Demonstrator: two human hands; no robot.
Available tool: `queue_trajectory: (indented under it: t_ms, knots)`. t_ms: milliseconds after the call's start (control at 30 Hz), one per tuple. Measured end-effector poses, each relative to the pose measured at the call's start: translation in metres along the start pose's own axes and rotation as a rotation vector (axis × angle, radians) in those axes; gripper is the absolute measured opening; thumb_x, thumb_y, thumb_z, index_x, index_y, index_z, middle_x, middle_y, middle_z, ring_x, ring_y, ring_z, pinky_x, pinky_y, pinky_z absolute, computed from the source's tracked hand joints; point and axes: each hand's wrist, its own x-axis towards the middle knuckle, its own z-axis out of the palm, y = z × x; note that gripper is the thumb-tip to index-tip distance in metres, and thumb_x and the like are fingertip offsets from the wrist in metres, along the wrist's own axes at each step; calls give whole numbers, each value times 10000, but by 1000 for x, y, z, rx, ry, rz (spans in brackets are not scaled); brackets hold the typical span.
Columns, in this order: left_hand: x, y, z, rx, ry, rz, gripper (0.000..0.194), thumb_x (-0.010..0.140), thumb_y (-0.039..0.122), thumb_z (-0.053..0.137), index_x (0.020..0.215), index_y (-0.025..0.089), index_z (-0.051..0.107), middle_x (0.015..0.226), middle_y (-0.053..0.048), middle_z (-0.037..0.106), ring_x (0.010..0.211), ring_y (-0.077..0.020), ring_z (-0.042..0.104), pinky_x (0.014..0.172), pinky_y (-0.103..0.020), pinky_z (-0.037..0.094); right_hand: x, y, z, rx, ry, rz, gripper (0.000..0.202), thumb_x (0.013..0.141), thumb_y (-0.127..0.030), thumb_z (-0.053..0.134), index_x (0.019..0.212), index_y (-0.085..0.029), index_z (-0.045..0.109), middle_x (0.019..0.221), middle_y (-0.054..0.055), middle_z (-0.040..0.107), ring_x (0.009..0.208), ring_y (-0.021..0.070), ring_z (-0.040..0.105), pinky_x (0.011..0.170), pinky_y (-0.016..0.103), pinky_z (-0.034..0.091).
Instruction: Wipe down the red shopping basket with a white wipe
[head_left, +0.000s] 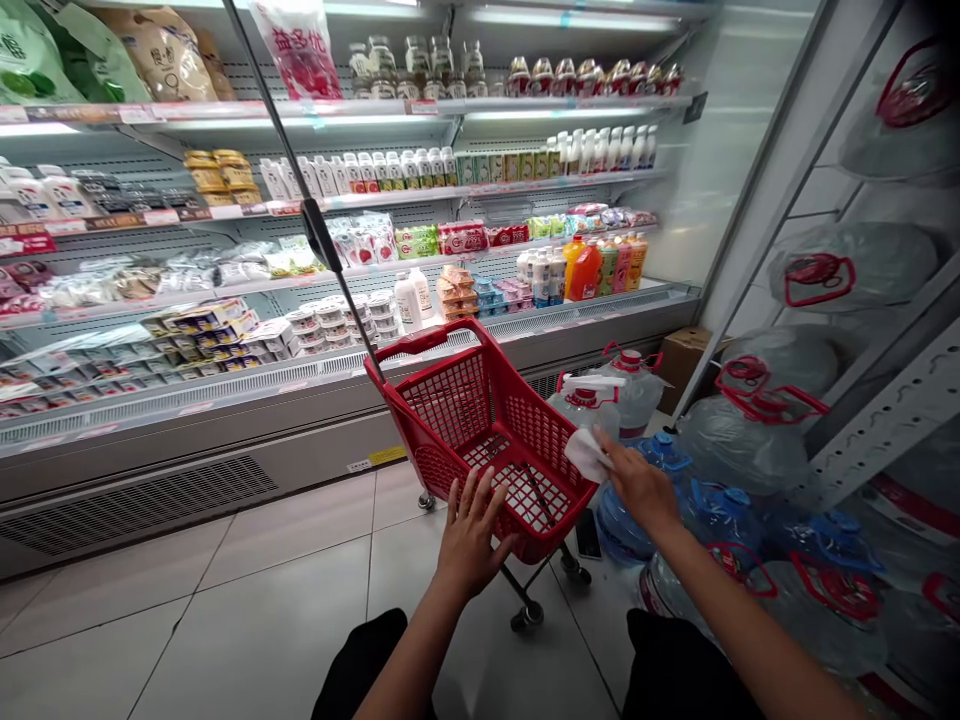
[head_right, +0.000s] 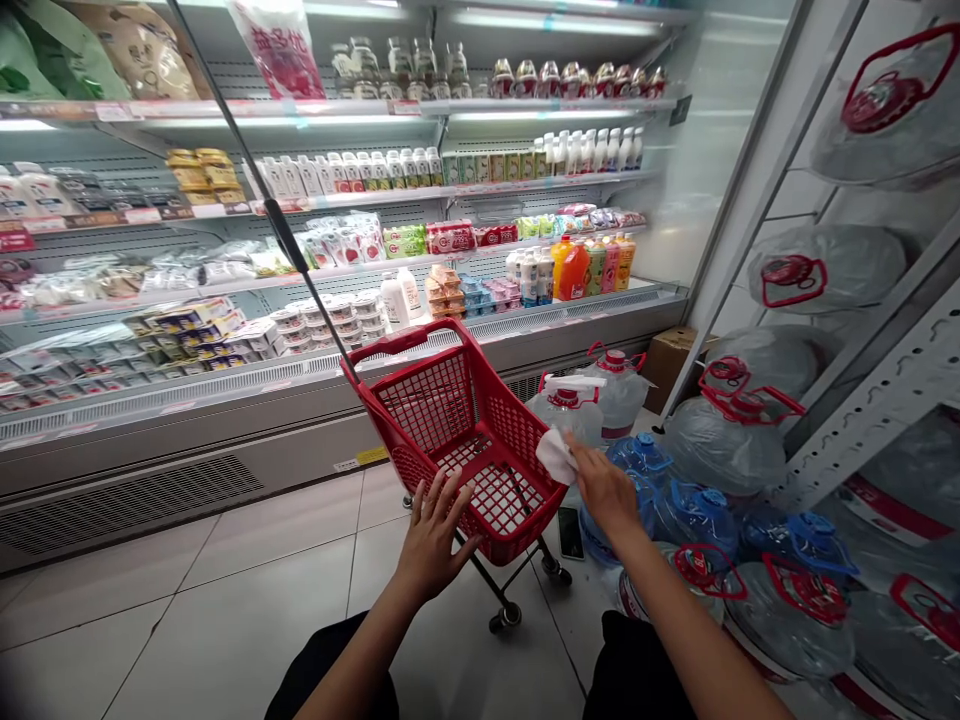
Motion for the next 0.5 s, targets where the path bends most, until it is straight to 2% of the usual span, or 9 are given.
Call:
queue_trajectory:
  t_ms: [67, 133, 233, 300, 333, 400, 467, 500]
  knots:
    - [0, 1, -1, -2, 3, 3, 726, 966, 455, 641, 1620, 294, 371, 1746, -49, 260, 1627, -321, 148, 1309, -575, 162, -12, -3, 11, 91, -28, -46, 619, 920, -86, 453, 1492, -281, 583, 1280, 68, 741, 1132, 283, 689, 866, 398, 616]
    - [0, 2, -2, -4, 8, 6, 720, 968, 440, 639, 1621, 300, 369, 1744, -49, 267, 1626, -317, 154, 1314, -577, 142, -27, -3, 20, 179, -33, -92, 570, 922, -80, 437, 1396, -296, 668, 1375, 41, 707, 1307, 295, 612, 1038, 489, 567]
    - [-1, 4, -3, -13, 2, 0, 717, 985, 440, 614, 1635, 304, 342, 1748, -48, 254, 1625, -312, 161, 1312, -578, 142, -43, 4, 26, 330, -67, -165, 560, 941, -99, 417, 1401, -298, 668, 1485, 23, 639, 1464, 285, 494, 1206, 589, 421]
    - [-1, 6, -2, -20, -7, -7, 712, 996, 455, 597, 1640, 309, 331, 1754, -41, 236, 1626, -310, 160, 1308, -584, 151, -42, 13, 21, 443, -105, -163, 549, 953, -119, 405, 1411, -282, 660, 1477, 34, 646, 1423, 263, 551, 1224, 566, 412]
    - [-1, 7, -2, -20, -10, -9, 706, 999, 461, 590, 1639, 312, 333, 1756, -37, 229, 1626, -310, 161, 1307, -585, 156, -37, 19, 16, 481, -86, -112, 541, 960, -130, 398, 1412, -270, 659, 1457, 47, 661, 1384, 258, 591, 1210, 543, 438]
    - [-1, 9, -1, -8, -7, -8, 689, 1002, 463, 586, 1633, 315, 349, 1755, -32, 231, 1623, -310, 174, 1307, -583, 161, -21, 31, 4, 486, 48, 61, 536, 978, -154, 382, 1437, -258, 639, 1457, 75, 657, 1365, 275, 608, 1181, 522, 477]
    - [0, 10, 1, 18, 9, -6, 656, 1013, 440, 576, 1624, 322, 369, 1746, -22, 261, 1617, -299, 200, 1313, -569, 151, -5, 41, -7, 424, 202, 184, 564, 991, -157, 359, 1494, -269, 587, 1527, 80, 592, 1438, 297, 535, 1199, 547, 451]
    - [1, 10, 2, 34, 20, -8, 636, 1020, 421, 567, 1620, 327, 377, 1738, -14, 286, 1613, -290, 215, 1318, -560, 136, 0, 44, -9, 391, 228, 182, 589, 992, -145, 342, 1525, -277, 555, 1568, 70, 548, 1484, 300, 478, 1228, 567, 408]
